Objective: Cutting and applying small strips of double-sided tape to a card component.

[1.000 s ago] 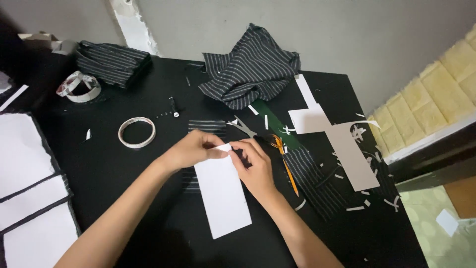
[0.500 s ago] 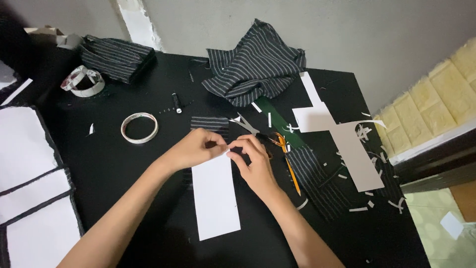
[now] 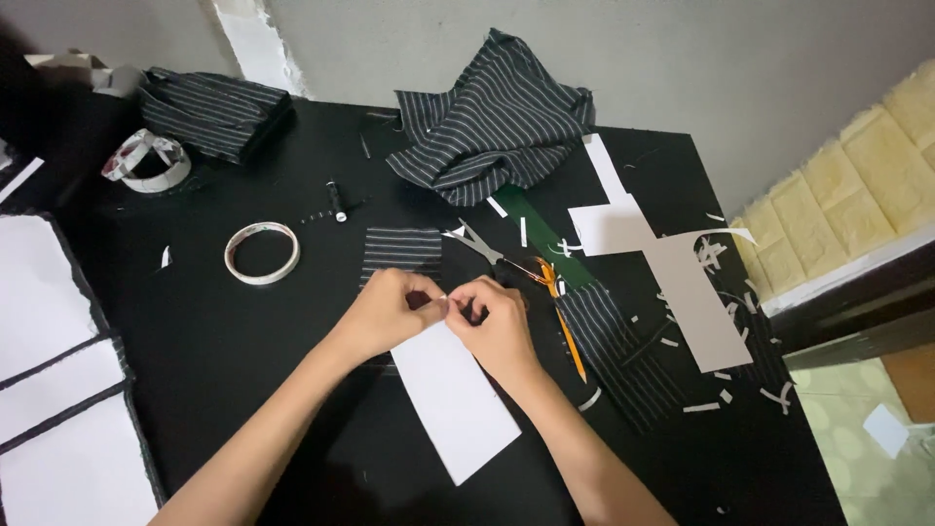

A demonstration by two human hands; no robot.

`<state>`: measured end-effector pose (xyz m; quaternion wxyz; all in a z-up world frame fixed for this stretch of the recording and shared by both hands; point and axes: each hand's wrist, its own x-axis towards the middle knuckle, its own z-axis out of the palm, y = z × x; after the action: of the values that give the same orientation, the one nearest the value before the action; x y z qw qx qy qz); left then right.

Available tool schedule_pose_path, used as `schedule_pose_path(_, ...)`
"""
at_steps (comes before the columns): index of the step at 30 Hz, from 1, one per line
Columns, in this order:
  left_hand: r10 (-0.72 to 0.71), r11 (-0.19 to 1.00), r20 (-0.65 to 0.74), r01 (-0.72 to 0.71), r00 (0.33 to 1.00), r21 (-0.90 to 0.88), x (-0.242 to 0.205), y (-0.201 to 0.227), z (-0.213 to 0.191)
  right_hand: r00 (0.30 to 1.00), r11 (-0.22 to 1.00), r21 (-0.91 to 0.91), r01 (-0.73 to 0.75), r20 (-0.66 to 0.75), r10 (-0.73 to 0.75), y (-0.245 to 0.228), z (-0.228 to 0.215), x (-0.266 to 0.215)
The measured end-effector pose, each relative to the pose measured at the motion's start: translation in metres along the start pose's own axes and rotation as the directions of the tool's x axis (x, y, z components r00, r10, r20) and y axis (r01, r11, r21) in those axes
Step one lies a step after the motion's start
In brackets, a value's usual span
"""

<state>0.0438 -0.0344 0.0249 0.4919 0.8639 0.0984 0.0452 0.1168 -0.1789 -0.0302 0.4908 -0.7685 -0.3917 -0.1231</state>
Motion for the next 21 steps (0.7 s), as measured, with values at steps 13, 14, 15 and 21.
schedule_pose_path(13,0.010,0.993,-0.043,-0.015,0.999,-0.118,-0.011,-0.017,0.006,0.998,0.997,0.055,-0.056,0.046,0.053,-0.002,0.005,-0.002)
schedule_pose_path(14,-0.001,0.984,-0.043,-0.007,0.999,-0.176,-0.012,-0.023,0.008,0.995,0.993,0.086,-0.078,0.064,0.072,-0.001,0.008,-0.004)
schedule_pose_path(15,-0.011,0.972,-0.041,0.001,0.999,-0.233,-0.013,-0.029,0.010,0.992,0.988,0.117,-0.100,0.083,0.090,0.000,0.011,-0.006)
schedule_pose_path(21,-0.008,0.910,-0.043,-0.010,0.999,-0.415,-0.016,-0.056,0.017,0.959,0.945,0.201,-0.258,0.173,0.225,0.013,0.019,-0.010)
